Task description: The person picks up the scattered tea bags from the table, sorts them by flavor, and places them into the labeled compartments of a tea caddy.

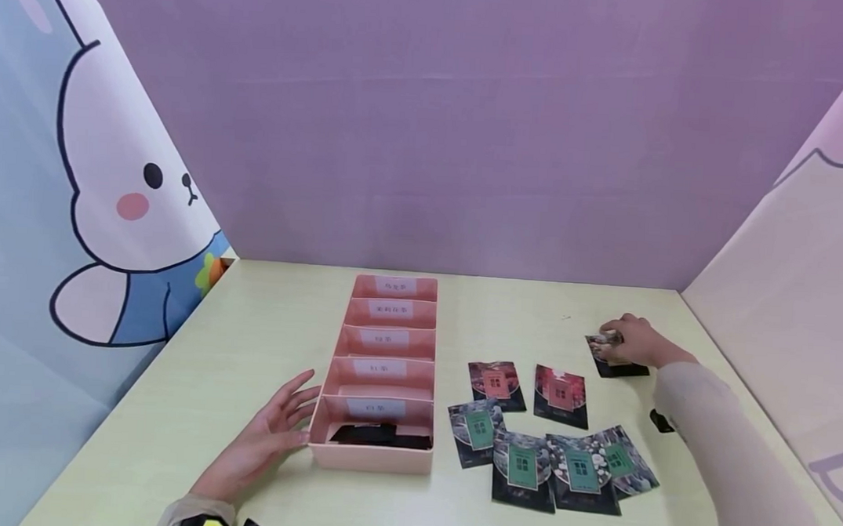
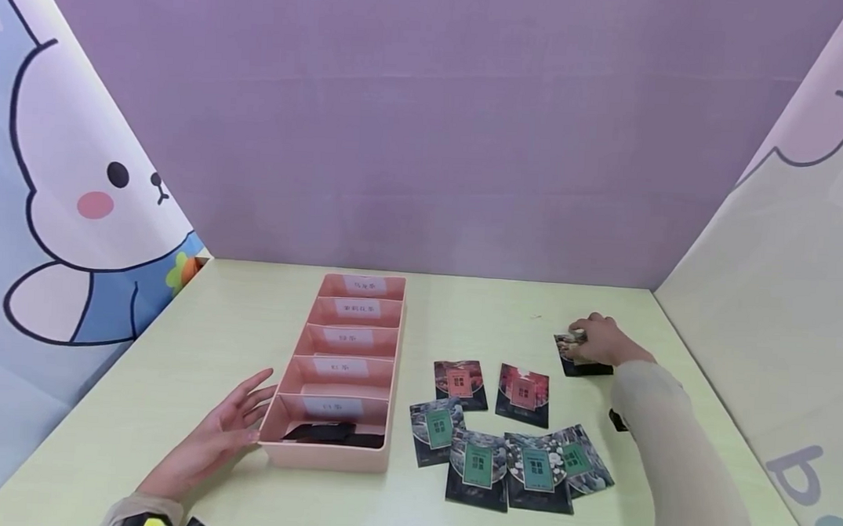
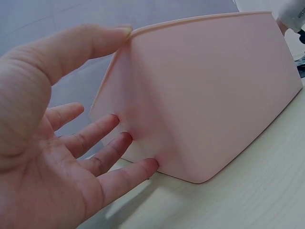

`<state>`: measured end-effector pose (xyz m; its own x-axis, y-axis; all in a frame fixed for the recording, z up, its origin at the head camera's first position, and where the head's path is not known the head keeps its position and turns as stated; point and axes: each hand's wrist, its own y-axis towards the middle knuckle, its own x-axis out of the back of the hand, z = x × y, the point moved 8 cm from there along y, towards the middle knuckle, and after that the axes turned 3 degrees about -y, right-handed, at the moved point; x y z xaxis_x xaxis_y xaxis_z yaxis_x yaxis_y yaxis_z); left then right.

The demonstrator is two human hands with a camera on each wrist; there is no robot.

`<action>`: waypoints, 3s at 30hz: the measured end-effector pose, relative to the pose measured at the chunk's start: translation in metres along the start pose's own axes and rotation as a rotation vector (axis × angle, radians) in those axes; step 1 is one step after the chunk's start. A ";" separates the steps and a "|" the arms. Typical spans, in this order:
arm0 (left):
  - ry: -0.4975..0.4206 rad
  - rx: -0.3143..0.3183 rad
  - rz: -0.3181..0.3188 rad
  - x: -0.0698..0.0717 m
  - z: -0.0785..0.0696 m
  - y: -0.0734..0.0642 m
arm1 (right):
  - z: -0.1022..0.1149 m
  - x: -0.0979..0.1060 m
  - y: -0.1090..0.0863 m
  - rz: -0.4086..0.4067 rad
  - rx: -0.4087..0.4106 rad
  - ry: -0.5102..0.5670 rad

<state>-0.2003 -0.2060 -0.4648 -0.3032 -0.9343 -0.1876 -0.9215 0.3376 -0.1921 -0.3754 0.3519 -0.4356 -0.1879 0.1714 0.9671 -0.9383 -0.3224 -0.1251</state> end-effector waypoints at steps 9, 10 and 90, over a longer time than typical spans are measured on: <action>0.005 0.002 0.018 -0.002 0.001 0.000 | -0.008 0.007 0.003 -0.024 -0.022 0.206; 0.007 0.001 0.022 -0.002 0.001 -0.001 | -0.010 0.007 0.003 -0.029 -0.028 0.233; -0.008 -0.028 0.031 0.003 -0.002 0.000 | 0.208 0.096 0.113 -0.263 0.018 0.849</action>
<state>-0.2014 -0.2088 -0.4637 -0.3304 -0.9223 -0.2005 -0.9180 0.3634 -0.1587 -0.4394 0.1383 -0.3114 -0.1251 0.8721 0.4730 -0.9781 -0.1883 0.0884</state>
